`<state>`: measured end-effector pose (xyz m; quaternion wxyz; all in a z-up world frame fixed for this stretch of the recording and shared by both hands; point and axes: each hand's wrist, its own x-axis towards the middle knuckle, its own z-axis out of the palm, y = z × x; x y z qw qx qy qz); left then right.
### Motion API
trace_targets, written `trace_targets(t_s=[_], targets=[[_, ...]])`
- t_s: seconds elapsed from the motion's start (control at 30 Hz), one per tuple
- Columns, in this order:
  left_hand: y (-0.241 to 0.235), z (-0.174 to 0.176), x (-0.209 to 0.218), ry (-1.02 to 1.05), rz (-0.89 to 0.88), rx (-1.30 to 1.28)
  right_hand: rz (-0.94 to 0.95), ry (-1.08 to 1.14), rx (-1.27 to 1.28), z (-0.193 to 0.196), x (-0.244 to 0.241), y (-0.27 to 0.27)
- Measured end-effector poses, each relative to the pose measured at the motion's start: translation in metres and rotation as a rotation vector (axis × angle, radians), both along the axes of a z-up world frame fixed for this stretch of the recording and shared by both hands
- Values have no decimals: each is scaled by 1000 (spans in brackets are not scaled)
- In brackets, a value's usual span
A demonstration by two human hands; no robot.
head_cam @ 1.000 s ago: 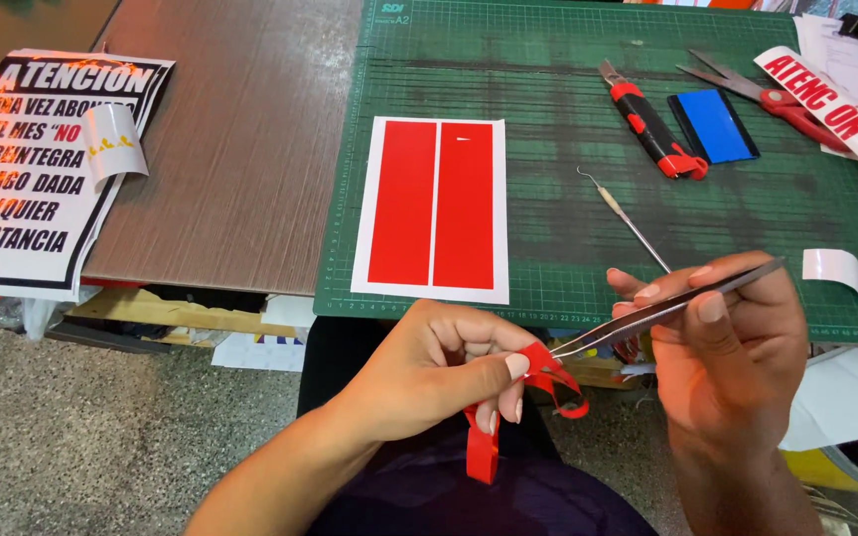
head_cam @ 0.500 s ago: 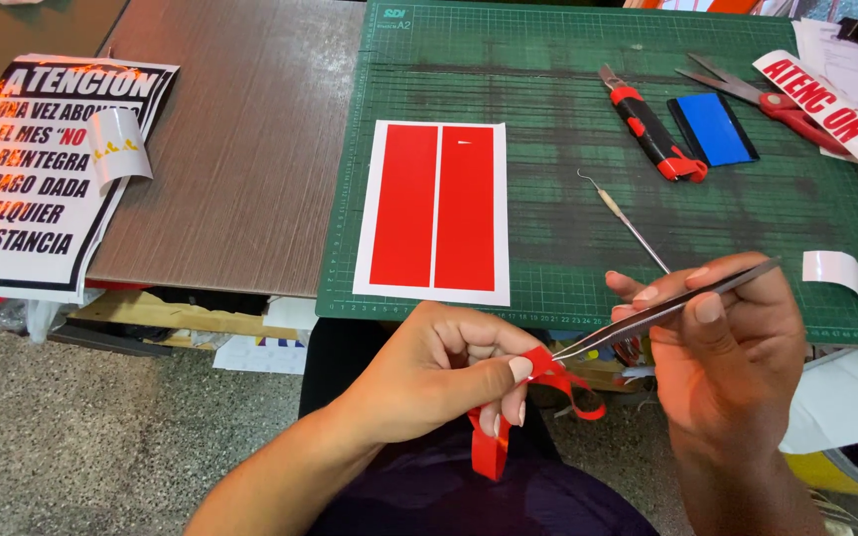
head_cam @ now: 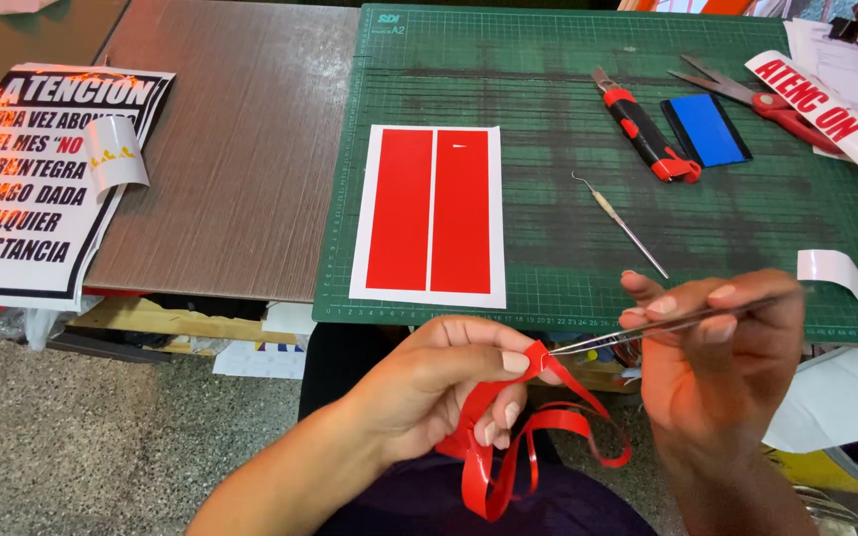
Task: Weeding excess vinyl from cut stickers and preparing signs on a cutting mat
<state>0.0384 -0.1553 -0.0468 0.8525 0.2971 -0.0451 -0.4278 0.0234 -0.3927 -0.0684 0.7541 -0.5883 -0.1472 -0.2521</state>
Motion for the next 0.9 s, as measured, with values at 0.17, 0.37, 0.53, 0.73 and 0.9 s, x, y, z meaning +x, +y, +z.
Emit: trace_targets(t_s=[0.17, 0.37, 0.53, 0.73, 0.9], targets=[[-4, 2, -3, 76, -4, -13, 2, -89, -4, -10, 0, -5], [-3, 0, -4, 97, 70, 33, -2, -69, -5, -8, -1, -6], [-3, 1, -4, 23, 52, 46, 38, -75, 40, -8, 0, -4], [-6, -5, -6, -84, 124, 96, 89, 20, 82, 0, -1, 0], [-7, -5, -7, -179, 135, 135, 101, 26, 97, 0, 1, -2]])
